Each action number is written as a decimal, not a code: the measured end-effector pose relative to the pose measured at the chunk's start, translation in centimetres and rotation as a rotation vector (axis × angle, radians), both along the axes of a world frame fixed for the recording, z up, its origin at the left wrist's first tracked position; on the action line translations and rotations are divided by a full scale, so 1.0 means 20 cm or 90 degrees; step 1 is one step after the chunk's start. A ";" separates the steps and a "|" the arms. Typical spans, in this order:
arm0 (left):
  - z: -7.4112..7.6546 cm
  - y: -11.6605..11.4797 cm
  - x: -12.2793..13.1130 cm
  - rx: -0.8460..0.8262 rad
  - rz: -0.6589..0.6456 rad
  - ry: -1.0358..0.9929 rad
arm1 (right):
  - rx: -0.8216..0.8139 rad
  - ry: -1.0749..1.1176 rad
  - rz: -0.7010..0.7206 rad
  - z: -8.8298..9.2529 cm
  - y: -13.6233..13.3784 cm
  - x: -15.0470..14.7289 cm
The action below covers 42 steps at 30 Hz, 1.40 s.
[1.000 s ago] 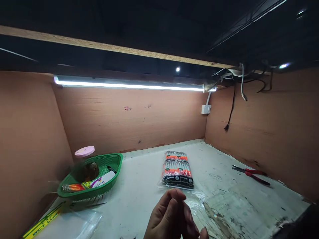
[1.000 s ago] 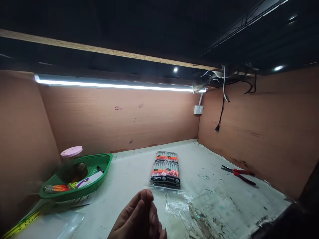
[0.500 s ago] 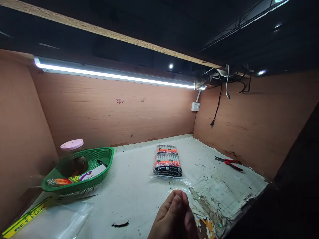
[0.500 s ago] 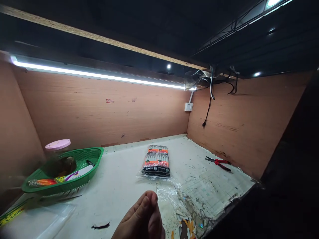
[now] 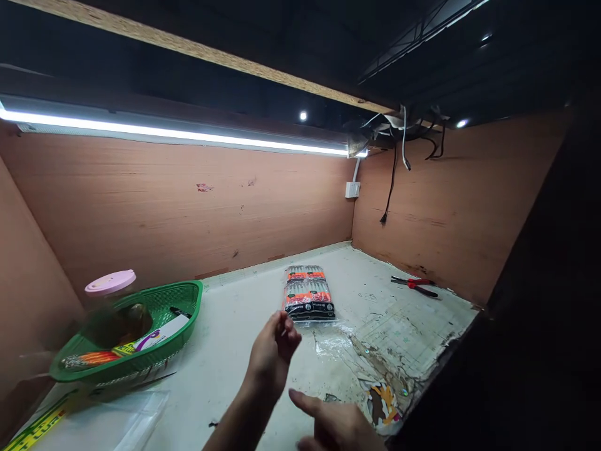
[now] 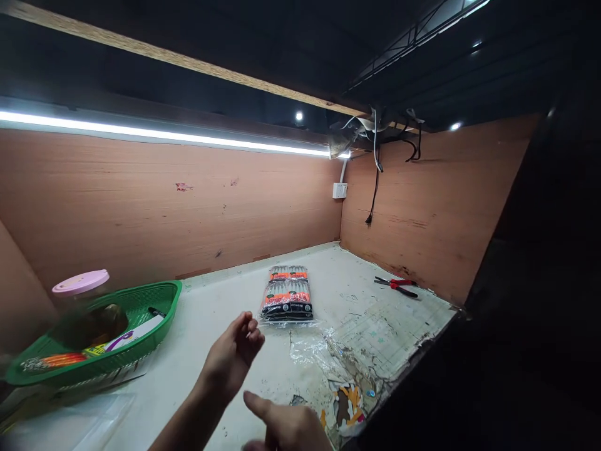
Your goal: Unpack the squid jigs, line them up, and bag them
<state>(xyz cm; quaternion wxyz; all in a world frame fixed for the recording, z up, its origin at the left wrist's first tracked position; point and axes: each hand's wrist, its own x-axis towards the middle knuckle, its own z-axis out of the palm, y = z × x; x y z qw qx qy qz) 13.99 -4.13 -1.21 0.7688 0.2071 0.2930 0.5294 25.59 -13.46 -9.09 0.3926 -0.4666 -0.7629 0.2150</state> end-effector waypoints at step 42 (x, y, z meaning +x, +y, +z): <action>-0.44 0.41 0.39 -0.172 0.029 0.334 | -0.139 -0.413 0.088 0.07 1.09 0.49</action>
